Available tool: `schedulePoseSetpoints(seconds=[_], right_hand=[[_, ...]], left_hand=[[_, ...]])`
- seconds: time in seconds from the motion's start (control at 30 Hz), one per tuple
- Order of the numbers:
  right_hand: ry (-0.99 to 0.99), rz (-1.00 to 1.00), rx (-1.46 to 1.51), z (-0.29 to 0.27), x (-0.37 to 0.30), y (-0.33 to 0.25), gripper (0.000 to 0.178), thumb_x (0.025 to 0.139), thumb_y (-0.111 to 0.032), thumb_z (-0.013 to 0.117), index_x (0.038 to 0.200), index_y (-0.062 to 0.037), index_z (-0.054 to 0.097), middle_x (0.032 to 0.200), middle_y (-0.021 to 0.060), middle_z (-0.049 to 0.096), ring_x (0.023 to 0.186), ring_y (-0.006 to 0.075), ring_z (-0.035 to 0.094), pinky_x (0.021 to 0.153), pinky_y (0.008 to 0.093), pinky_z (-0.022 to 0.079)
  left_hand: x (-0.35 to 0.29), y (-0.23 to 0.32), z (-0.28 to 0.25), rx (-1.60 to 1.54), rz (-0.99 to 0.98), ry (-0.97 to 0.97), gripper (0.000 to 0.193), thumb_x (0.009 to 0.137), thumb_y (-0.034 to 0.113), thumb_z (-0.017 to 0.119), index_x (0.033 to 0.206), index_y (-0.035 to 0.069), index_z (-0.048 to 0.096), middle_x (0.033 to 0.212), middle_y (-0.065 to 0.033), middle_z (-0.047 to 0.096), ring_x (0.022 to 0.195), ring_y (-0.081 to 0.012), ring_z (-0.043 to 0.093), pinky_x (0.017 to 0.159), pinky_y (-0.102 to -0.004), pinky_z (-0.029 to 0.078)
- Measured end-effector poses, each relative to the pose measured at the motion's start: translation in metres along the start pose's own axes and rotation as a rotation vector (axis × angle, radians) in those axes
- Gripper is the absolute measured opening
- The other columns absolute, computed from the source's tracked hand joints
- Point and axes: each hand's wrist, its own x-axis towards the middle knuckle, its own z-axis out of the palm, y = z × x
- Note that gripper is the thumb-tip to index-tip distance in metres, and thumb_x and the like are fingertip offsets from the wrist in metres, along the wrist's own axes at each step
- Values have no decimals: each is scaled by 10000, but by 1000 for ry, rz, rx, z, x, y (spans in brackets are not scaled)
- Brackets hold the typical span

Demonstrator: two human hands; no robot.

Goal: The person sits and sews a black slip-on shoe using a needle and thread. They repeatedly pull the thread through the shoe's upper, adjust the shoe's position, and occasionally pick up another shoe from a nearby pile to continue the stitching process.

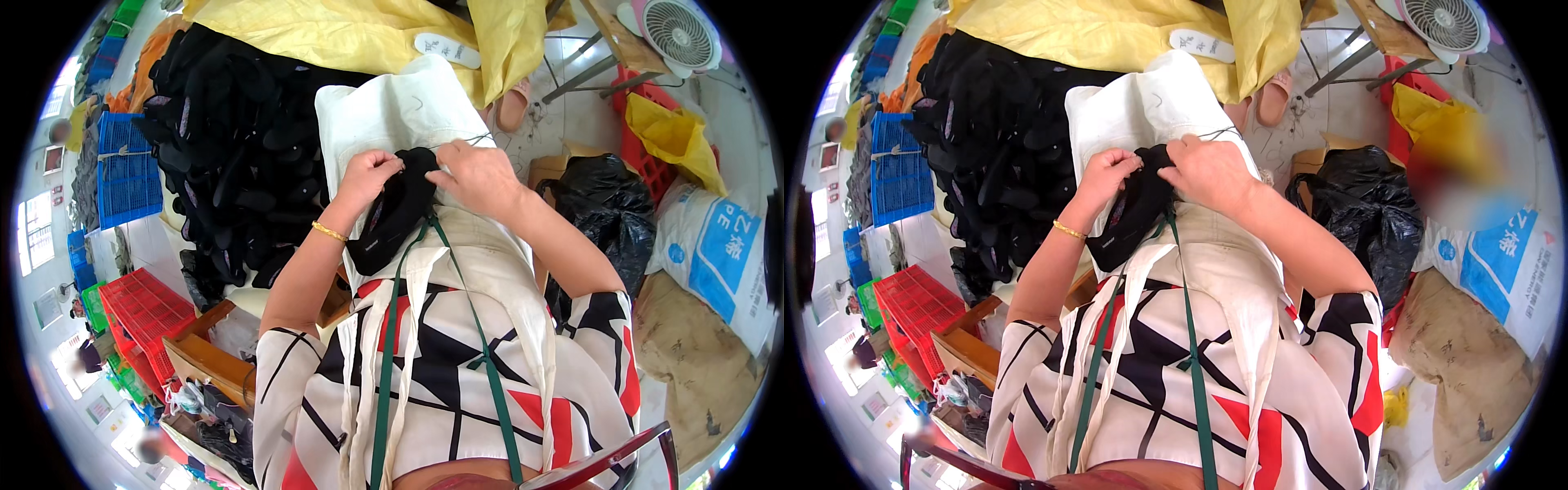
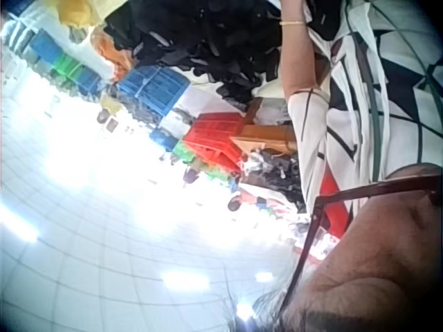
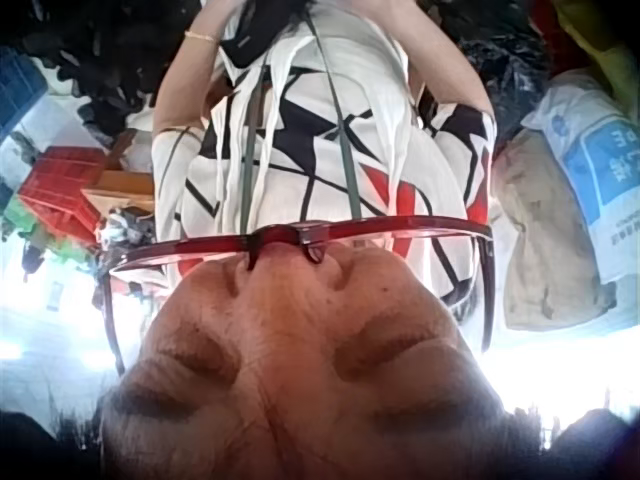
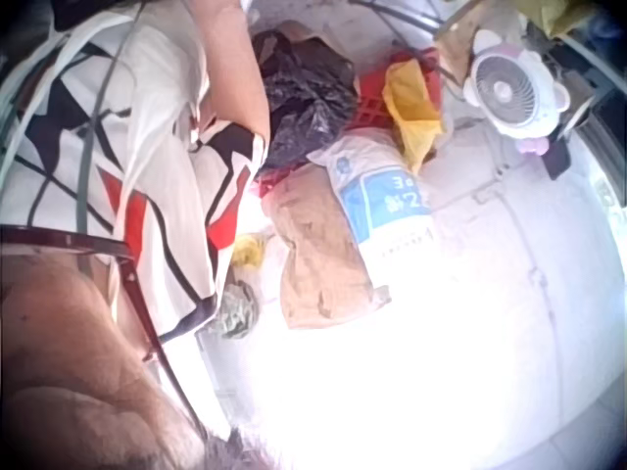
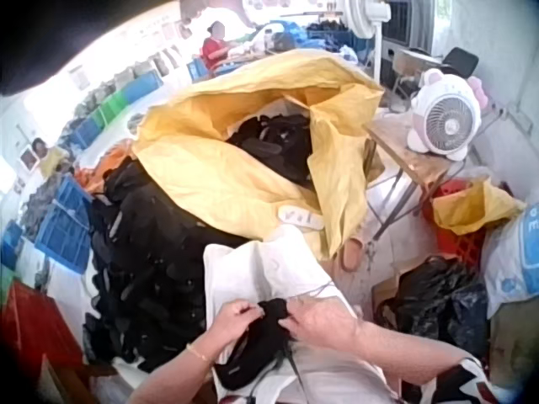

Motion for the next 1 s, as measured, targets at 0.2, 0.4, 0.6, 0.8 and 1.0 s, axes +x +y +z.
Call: schedulePoseSetpoints(seconds=[0.2,0.4,0.6,0.8,1.0], right_hand=[[-612,187,-45,14,-1,-26,683,830,-652,597,809,16,740,806,185,701,808,355,698,698,438,548],[-587,96,14,25,-12,6,340,853,-309,649,984,5,659,865,234,683,845,420,659,739,477,514],[-387,98,263,-24,-25,2,200,887,-126,577,1052,-19,613,935,206,687,921,407,650,787,498,503],[-169,152,148,-3,7,-15,276,926,-326,603,916,-53,644,920,130,679,885,345,658,747,467,512],[-82,80,-89,25,22,-10,269,908,-350,624,854,-88,649,812,84,642,772,303,655,657,422,514]], left_hand=[[2,-1,0,-84,-28,-17,159,905,199,683,927,45,716,806,19,669,657,-52,532,552,-213,414],[1,-1,-3,-120,-26,4,164,888,209,701,905,47,718,804,18,670,650,-54,527,553,-221,421],[-1,4,0,-139,-56,-3,153,889,186,695,910,36,718,789,14,657,658,-60,530,544,-215,419],[-3,8,-2,-183,-95,-17,149,880,191,703,884,42,714,778,17,648,655,-61,530,548,-217,415],[-2,8,-2,-257,-122,-10,154,870,197,717,893,45,709,777,22,646,656,-60,530,559,-214,414]])
